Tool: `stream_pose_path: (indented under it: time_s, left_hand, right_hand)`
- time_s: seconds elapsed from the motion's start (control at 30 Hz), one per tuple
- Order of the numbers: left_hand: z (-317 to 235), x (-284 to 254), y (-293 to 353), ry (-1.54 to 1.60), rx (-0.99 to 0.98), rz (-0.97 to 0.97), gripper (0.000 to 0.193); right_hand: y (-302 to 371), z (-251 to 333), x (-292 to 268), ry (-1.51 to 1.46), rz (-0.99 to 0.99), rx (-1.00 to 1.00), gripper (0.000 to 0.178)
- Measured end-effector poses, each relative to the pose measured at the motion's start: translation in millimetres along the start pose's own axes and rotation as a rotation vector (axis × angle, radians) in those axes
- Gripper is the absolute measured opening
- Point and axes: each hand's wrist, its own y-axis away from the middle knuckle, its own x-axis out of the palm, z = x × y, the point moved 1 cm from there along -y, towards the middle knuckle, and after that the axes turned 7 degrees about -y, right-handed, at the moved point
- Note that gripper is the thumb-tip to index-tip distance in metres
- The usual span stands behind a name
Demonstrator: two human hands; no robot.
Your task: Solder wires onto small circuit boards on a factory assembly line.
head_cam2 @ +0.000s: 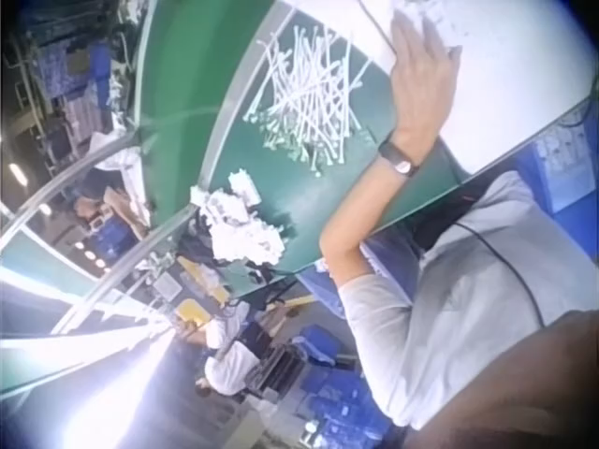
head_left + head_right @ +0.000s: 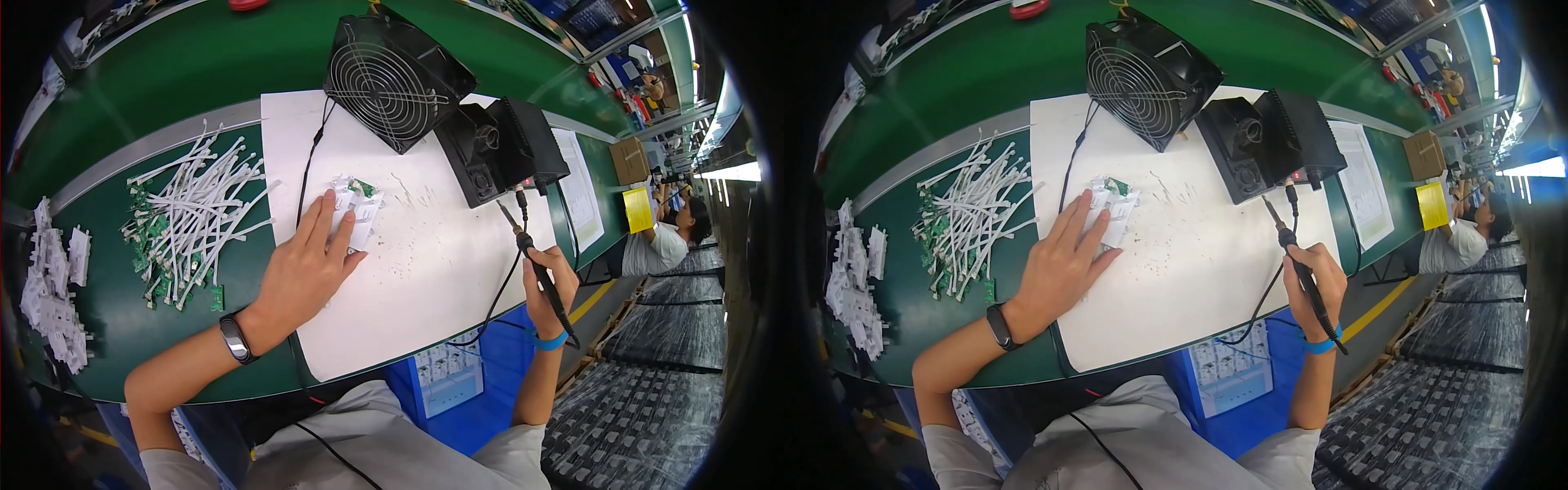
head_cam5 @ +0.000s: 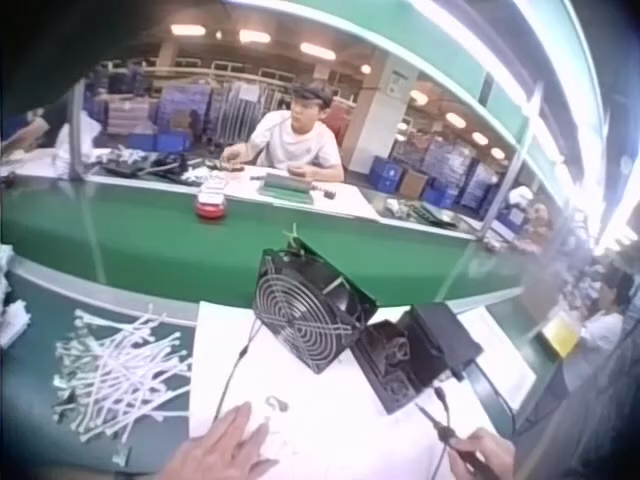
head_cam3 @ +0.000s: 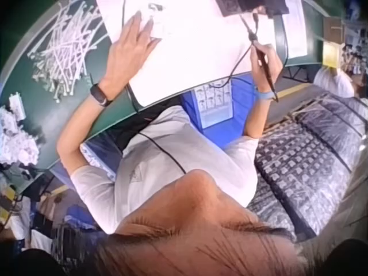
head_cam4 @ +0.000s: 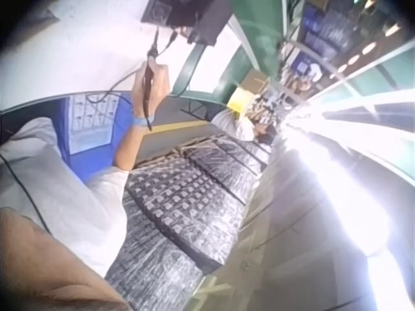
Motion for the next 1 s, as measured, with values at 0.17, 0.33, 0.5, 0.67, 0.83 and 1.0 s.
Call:
stream_pose_path:
  time_s: [0.17,0.33,0.5,0.67,0.83,1.0]
  left_hand:
    - [-0.8,-1.0,0.5,0.003,-0.003,0.000,0.053]
    - [1.3,-2.7,-0.2,-0.040,0.032,-0.010,0.050]
    - [-0.3,-3.2,-2.3,-0.024,0.047,-0.008,0.050]
    - [2.1,-3.3,-0.3,-0.040,0.037,-0.003,0.050]
    - [0.8,-3.0,-0.4,-0.037,0.051,-0.010,0.049]
    - [1.3,-0.3,1.3,0.000,-0.006,-0.005,0.052]
  right_hand:
    - [-8.8,2.1,10.8,-0.030,0.041,0.021,0.021]
    - [-22.4,1.6,16.5,-0.069,0.070,0.020,0.019]
    - [-10.0,-2.4,7.1,-0.072,0.020,0.103,0.019]
    - [-14.3,-7.7,16.6,-0.092,0.024,0.115,0.018]
    - [-11.0,-4.1,4.4,-0.061,0.023,0.126,0.017]
    - [-16.3,-3.4,15.7,-0.085,0.043,0.156,0.017]
